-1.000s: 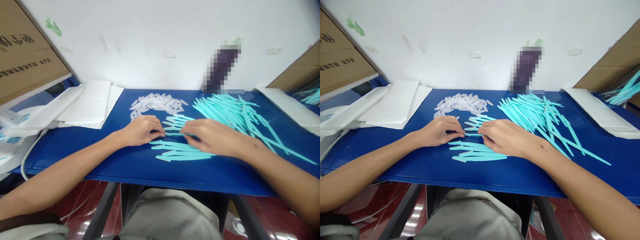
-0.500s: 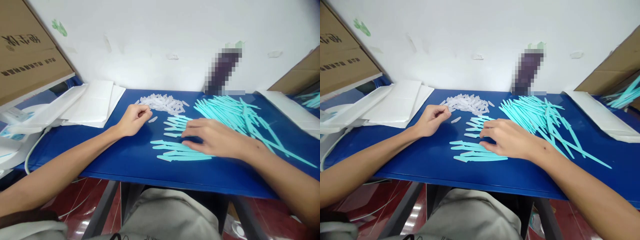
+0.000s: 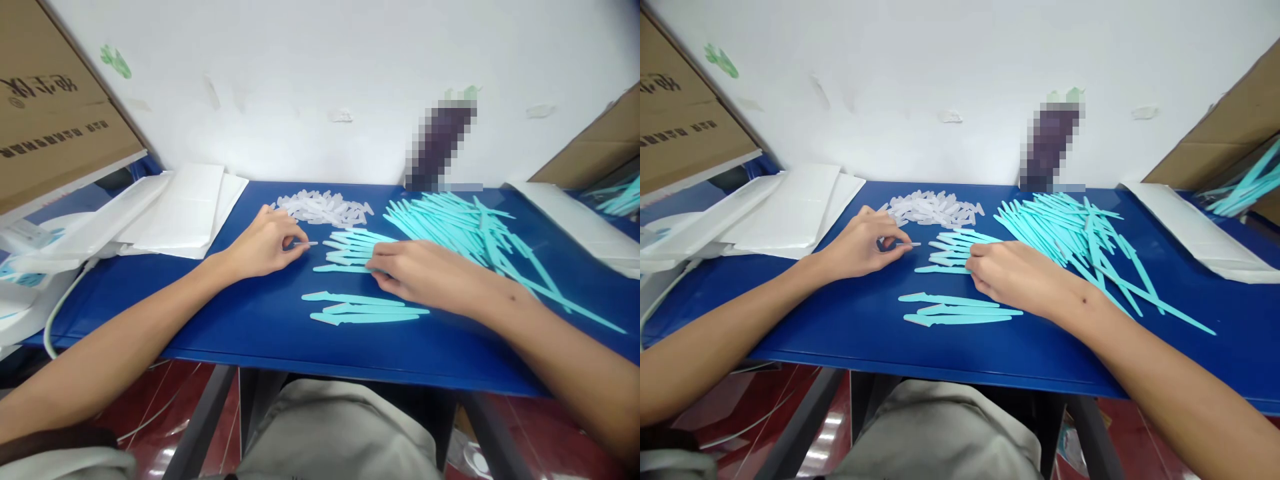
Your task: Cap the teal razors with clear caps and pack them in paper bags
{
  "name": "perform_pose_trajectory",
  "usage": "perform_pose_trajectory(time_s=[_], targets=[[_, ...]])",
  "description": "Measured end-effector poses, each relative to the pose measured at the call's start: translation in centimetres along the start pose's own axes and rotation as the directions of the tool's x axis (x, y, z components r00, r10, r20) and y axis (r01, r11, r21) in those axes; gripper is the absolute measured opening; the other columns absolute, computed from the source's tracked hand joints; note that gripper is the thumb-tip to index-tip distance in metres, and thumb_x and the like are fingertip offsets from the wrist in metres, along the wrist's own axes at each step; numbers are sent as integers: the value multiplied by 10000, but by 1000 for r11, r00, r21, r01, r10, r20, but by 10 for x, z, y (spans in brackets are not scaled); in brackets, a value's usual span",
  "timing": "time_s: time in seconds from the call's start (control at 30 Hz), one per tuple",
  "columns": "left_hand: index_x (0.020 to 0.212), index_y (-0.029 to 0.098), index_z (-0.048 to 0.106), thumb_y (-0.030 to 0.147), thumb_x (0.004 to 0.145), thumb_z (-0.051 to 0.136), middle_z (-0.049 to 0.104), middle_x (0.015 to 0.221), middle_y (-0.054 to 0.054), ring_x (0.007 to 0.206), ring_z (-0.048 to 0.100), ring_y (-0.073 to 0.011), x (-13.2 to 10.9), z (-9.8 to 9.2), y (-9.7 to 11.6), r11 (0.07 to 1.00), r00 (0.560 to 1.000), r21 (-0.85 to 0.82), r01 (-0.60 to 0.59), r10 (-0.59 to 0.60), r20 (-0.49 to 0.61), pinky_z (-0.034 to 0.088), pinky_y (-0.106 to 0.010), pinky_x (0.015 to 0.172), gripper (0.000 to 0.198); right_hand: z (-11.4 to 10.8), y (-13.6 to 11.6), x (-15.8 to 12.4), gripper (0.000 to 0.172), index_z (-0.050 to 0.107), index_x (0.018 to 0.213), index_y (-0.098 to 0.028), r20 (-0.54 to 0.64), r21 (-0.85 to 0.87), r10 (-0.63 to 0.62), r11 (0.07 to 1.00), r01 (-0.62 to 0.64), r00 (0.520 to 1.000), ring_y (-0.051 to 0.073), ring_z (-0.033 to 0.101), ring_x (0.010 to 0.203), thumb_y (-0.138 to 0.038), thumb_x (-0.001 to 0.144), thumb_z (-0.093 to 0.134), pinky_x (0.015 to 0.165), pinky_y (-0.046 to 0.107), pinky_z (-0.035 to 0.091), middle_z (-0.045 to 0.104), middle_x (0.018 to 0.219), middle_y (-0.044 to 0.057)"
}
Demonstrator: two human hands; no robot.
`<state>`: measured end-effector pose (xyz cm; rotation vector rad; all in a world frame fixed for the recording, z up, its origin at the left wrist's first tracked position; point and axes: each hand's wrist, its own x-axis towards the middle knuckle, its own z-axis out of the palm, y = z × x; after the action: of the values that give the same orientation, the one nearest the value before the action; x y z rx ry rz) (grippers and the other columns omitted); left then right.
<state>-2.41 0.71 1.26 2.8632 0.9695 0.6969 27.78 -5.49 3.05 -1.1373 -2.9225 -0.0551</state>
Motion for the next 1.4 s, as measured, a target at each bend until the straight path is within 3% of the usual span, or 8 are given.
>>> perform_pose_trajectory(time_s=[0.13,0.27,0.43,0.57,0.77,1.0,1.13,1.4], targets=[[973,182,786,373,990,651,569,521,49,469,479,-96,-1,3,10,974,996,-222,50,-65,-62,438,-248,585,235,-2,0,1,271,732,878,-162,39,-46,20,999,-18,999,180,574,658,-126,959,476,611,329,314,676,842,67],[1013,170,784,328,952,691,776,788,-27,591,646,-111,-1,5,16,948,999,-319,-3,-12,-46,490,-209,553,193,-5,-3,1,194,642,786,-188,44,20,22,1000,-22,999,172,542,667,-124,897,497,636,324,304,658,790,43],[959,166,755,277,958,668,788,889,-36,701,694,-119,0,7,17,955,996,-292,-45,20,-86,553,-209,658,141,-10,0,-3,138,576,750,-206,54,91,65,993,-70,996,155,495,625,-139,851,512,586,310,258,658,775,24],[1194,175,677,254,971,641,775,911,-20,777,717,-132,-1,10,14,958,999,-286,14,-22,-26,563,-219,702,239,-12,8,-5,163,660,862,-206,19,100,102,990,-103,995,174,574,682,-162,875,504,588,305,274,702,844,34],[909,174,742,320,947,716,778,894,-31,786,711,-154,0,10,12,963,1000,-271,2,-2,1,556,-253,745,153,-11,11,-6,210,706,971,-202,-24,113,91,990,-88,996,178,612,699,-179,887,515,599,298,313,742,900,41],[1209,161,748,300,1073,500,728,964,-88,857,684,-191,0,12,10,986,991,-132,-102,113,77,531,-292,768,315,-12,7,-4,174,682,914,-209,-2,114,111,987,-110,994,168,568,648,-196,894,510,593,291,304,722,826,26],[1294,167,718,330,1101,454,757,905,-66,818,714,-182,-2,9,12,987,994,-124,-101,107,38,539,-271,779,366,-11,9,-5,189,683,966,-211,-3,115,114,987,-113,993,172,575,658,-204,905,504,603,293,299,723,836,32],[1074,168,753,317,1075,527,804,1015,-58,901,759,-175,-3,5,12,980,988,-140,-144,135,-71,574,-254,840,271,-13,6,-3,156,655,902,-216,46,139,120,982,-125,992,159,522,628,-197,898,500,597,292,275,694,797,18]])
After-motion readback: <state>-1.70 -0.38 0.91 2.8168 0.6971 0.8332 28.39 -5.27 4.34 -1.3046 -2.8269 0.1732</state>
